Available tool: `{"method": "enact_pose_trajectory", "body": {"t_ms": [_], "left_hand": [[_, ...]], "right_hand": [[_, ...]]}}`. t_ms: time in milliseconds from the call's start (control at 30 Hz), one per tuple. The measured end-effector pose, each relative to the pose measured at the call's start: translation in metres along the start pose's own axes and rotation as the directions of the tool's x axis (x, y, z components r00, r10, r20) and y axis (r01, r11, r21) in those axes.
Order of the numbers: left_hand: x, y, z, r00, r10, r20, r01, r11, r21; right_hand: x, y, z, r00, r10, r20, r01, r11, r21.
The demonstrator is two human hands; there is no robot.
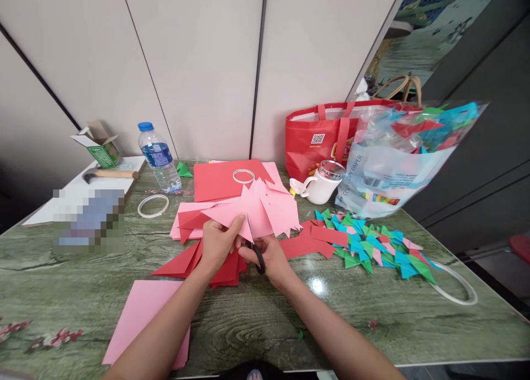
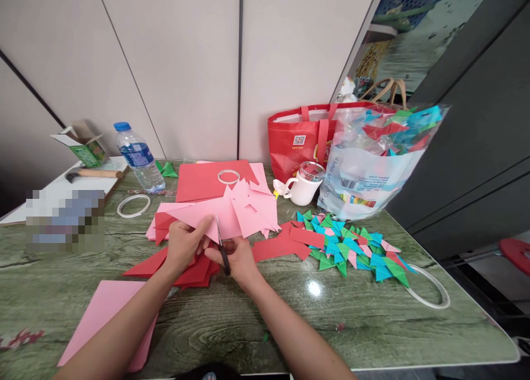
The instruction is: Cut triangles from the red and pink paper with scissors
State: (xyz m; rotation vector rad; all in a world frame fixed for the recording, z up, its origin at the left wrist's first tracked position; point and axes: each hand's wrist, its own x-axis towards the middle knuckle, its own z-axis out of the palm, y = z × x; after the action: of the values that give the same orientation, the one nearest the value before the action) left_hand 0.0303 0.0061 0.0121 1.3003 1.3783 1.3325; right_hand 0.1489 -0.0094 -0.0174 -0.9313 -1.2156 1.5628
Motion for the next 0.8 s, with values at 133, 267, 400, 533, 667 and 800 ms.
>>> {"method": "enact_pose_trajectory", "body": {"t_ms": [133,267,400,533,667,800], "left_hand": [[0.0000,-0.0001,-0.0002,1.000,-0.013,0.011,0.013,1.000,-0.011],[0.0004,-0.0010,-0.0006,0.999,-0.014,0.031,0.015,0.999,-0.030],[0.0005,-0.0017,-0.0005,0.999,-0.017,0.034,0.018,0.999,-0.044],[0.0006,-0.0019,-0.0004,0.999,-0.012,0.038,0.014,0.998,-0.055],[0.0027,-0.0026,-0.0012,0.998,-0.007,0.056,0.011,0.998,-0.063],[0.0052,-0.0042,-0.0031,0.998,-0.003,0.064,0.011,0.993,-0.121]], "right_hand": [[0.0002,0.0026,-0.0011,1.000,0.023,-0.015,-0.023,1.000,0.005],[0.0011,0.0064,-0.0017,0.998,0.046,-0.053,-0.047,0.999,-0.016],[0.0015,0.0085,-0.0019,0.999,0.022,-0.035,-0.023,1.000,-0.019],[0.0013,0.0080,-0.0019,1.000,0.019,-0.018,-0.020,0.999,-0.048],[0.0014,0.0067,-0.0018,0.998,0.040,-0.042,-0.043,0.998,-0.056],[0.0022,0.0086,-0.0025,0.997,0.052,-0.063,-0.055,0.997,-0.045]]}}
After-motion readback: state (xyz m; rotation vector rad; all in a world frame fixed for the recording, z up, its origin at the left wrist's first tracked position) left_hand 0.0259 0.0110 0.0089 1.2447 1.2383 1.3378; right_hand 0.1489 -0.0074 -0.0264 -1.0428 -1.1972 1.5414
